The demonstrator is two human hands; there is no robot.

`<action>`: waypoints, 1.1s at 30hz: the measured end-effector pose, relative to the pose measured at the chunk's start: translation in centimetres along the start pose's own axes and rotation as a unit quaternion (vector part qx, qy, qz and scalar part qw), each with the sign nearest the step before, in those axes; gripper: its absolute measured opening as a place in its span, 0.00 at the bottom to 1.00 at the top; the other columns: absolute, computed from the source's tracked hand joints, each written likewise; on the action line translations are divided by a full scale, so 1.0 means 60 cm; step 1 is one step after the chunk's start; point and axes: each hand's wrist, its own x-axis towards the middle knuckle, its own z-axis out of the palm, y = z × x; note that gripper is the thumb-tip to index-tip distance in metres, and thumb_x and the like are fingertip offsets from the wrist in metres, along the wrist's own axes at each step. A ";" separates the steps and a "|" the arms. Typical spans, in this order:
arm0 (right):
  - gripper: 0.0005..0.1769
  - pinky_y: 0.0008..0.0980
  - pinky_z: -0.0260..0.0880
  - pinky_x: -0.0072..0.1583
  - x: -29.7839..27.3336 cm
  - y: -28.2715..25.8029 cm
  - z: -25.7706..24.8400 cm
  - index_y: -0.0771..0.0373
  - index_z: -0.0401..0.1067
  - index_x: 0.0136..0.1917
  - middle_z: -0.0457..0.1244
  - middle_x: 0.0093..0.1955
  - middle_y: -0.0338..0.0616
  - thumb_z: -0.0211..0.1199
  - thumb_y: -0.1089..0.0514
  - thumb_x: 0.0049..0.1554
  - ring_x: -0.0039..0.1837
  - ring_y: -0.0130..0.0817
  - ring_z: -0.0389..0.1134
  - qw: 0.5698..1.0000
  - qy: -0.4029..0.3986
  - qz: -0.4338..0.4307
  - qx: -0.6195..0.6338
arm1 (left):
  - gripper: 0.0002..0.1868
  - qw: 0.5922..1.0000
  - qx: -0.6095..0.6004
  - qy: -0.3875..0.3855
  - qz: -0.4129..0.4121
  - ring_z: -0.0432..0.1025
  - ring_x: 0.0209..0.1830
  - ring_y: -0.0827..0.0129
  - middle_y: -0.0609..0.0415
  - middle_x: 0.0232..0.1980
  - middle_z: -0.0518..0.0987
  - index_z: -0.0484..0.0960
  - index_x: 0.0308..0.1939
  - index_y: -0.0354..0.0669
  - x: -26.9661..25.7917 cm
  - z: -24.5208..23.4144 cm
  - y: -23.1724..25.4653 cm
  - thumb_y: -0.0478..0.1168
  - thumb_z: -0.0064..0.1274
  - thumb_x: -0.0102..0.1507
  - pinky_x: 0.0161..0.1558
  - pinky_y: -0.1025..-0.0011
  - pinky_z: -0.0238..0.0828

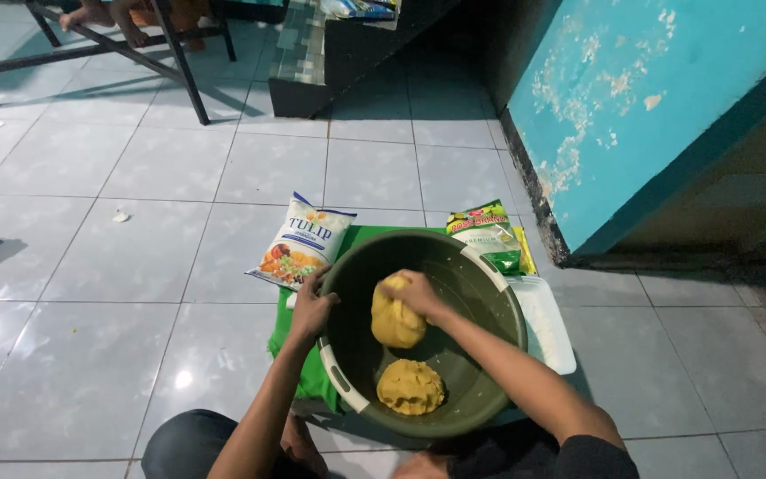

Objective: Kneading two separate balls of yellow dough in a green plastic bowl on the floor.

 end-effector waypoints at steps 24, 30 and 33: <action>0.14 0.37 0.74 0.50 -0.004 0.069 0.097 0.50 0.75 0.58 0.69 0.56 0.36 0.55 0.45 0.66 0.58 0.38 0.72 0.780 0.073 -0.433 -0.447 | 0.41 1.000 0.005 0.016 -0.011 0.73 0.61 0.51 0.39 0.59 0.79 0.72 0.70 0.42 0.007 0.002 -0.002 0.28 0.54 0.49 0.61 0.56 0.69; 0.16 0.41 0.74 0.43 0.117 0.146 0.074 0.54 0.78 0.47 0.71 0.45 0.43 0.55 0.45 0.63 0.48 0.49 0.72 0.875 0.078 -0.335 -0.340 | 0.41 1.000 0.002 0.008 -0.010 0.72 0.62 0.45 0.35 0.60 0.78 0.72 0.69 0.41 0.003 0.004 0.010 0.27 0.53 0.49 0.63 0.53 0.68; 0.18 0.46 0.75 0.49 0.102 0.117 0.060 0.58 0.77 0.50 0.70 0.47 0.48 0.55 0.45 0.63 0.51 0.54 0.72 0.900 0.040 -0.293 -0.321 | 0.41 1.000 -0.005 0.005 -0.019 0.72 0.63 0.44 0.34 0.60 0.77 0.72 0.69 0.41 -0.004 0.006 0.010 0.27 0.53 0.48 0.64 0.52 0.68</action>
